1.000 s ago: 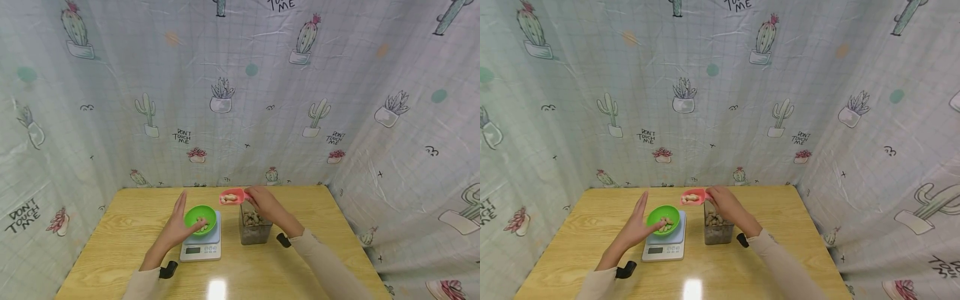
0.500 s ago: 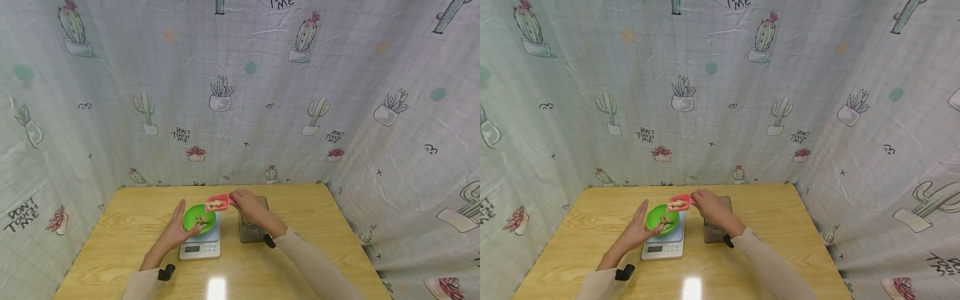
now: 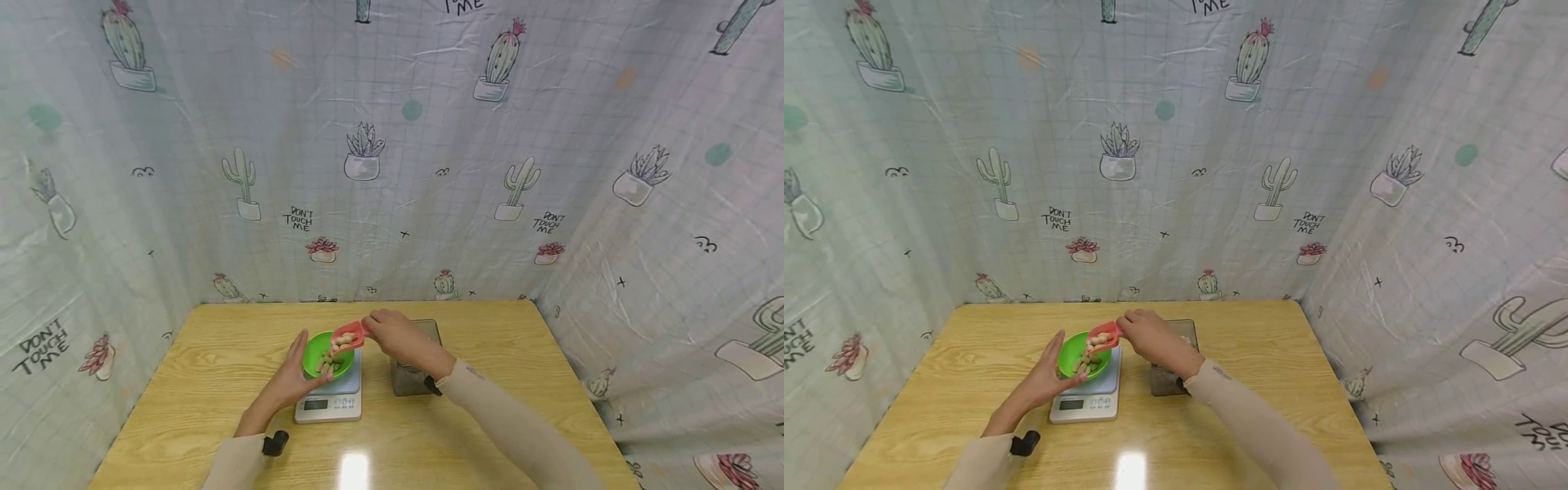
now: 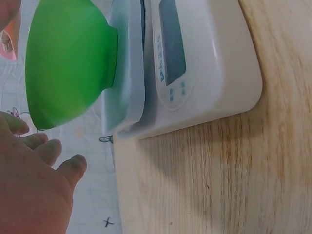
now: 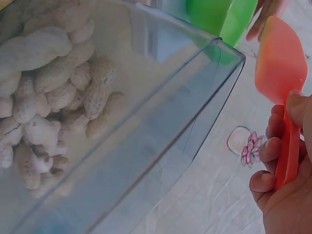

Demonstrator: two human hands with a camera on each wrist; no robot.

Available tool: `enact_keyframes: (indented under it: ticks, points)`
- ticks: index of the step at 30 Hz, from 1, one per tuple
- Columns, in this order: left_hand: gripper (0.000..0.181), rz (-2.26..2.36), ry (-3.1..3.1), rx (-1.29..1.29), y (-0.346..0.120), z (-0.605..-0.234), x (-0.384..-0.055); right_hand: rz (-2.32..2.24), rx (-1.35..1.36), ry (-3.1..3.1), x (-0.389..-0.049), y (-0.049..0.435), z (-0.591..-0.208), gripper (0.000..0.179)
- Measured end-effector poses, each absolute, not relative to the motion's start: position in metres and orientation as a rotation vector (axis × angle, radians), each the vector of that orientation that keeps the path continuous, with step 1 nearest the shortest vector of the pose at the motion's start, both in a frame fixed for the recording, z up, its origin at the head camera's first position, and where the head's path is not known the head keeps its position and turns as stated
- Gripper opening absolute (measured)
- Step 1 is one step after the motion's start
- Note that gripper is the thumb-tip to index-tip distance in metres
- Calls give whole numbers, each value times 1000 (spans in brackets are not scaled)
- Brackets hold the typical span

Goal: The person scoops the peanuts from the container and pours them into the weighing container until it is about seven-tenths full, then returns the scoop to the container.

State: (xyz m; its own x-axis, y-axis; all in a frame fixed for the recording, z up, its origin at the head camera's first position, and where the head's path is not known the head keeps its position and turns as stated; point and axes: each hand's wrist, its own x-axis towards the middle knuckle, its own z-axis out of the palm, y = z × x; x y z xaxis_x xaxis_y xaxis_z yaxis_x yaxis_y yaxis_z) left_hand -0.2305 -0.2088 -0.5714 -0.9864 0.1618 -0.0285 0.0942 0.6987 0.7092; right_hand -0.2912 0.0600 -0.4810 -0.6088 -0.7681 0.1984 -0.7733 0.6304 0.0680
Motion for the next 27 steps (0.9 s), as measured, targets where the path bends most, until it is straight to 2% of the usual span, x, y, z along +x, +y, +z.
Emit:
enact_keyframes:
  ticks: [17, 27]
  points:
    - [119, 1162, 2754, 206, -206, -577, -241, -357, 1328, -2590, -299, 42, -478, 21]
    - [120, 1171, 2766, 203, -207, -579, -242, -443, 1311, -2536, -297, 44, -461, 23]
